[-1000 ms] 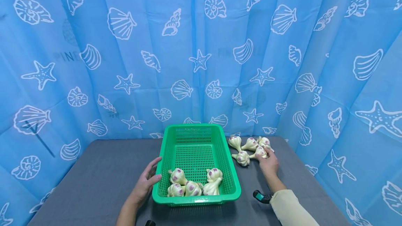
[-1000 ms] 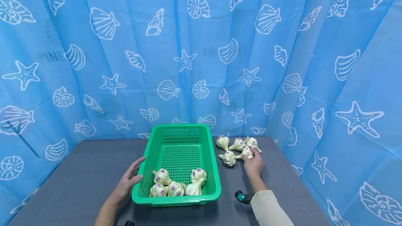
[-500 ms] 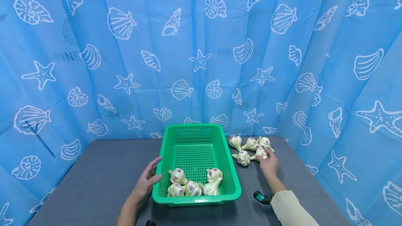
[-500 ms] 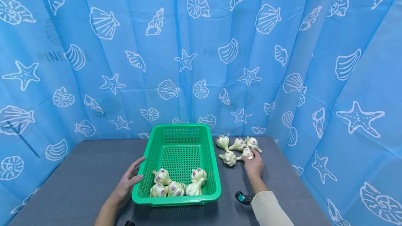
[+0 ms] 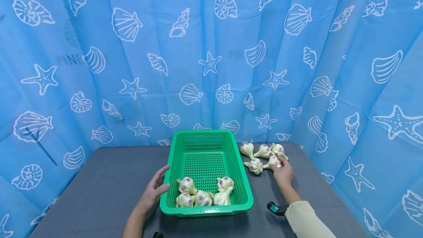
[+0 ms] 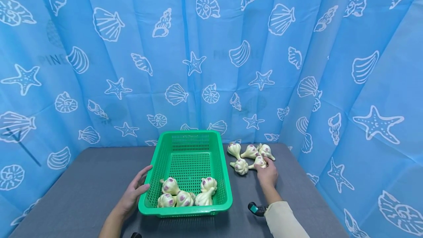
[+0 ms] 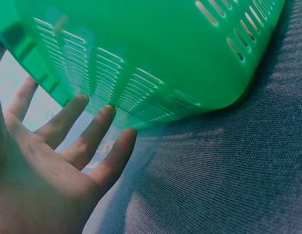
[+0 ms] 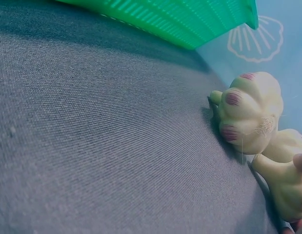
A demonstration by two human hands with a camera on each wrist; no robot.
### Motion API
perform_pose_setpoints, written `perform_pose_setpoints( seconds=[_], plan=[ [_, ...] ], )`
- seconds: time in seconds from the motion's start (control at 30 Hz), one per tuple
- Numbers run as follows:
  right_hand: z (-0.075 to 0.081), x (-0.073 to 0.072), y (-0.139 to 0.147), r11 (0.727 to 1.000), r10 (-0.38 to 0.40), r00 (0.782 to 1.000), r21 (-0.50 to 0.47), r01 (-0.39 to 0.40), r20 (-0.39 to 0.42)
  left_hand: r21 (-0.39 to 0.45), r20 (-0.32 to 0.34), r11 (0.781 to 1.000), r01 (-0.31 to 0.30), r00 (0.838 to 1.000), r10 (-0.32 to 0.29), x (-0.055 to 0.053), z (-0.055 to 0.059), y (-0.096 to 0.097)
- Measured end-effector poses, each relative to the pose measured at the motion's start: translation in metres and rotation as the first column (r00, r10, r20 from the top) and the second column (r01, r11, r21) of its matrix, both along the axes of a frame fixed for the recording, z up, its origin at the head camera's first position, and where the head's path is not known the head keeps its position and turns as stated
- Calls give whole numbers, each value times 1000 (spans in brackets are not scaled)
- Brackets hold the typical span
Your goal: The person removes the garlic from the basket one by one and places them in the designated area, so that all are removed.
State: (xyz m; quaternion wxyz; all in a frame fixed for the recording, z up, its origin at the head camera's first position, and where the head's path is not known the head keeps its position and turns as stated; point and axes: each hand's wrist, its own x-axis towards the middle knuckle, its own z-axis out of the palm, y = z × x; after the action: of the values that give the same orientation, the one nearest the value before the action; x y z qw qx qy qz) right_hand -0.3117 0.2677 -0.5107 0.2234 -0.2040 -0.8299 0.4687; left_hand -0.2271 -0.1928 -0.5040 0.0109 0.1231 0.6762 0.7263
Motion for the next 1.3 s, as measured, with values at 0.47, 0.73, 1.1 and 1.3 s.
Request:
perform_pose_setpoints(
  seconds=[0.47,0.73,1.1,1.3],
  plan=[
    [0,8,3,999,23,1000,-37,-23,-3,24,4,1000,16,1000,-16,-1,0,0],
    [2,15,4,998,30,1000,-50,-31,-7,23,1,999,22,1000,-22,-2,-2,-1],
    [11,22,7,997,15,999,-79,-19,-51,11,-16,1000,19,1000,-19,-2,-2,-1],
    [18,19,8,996,-25,994,-84,16,-104,17,-19,1000,24,1000,-24,-1,-1,-1]
  ],
)
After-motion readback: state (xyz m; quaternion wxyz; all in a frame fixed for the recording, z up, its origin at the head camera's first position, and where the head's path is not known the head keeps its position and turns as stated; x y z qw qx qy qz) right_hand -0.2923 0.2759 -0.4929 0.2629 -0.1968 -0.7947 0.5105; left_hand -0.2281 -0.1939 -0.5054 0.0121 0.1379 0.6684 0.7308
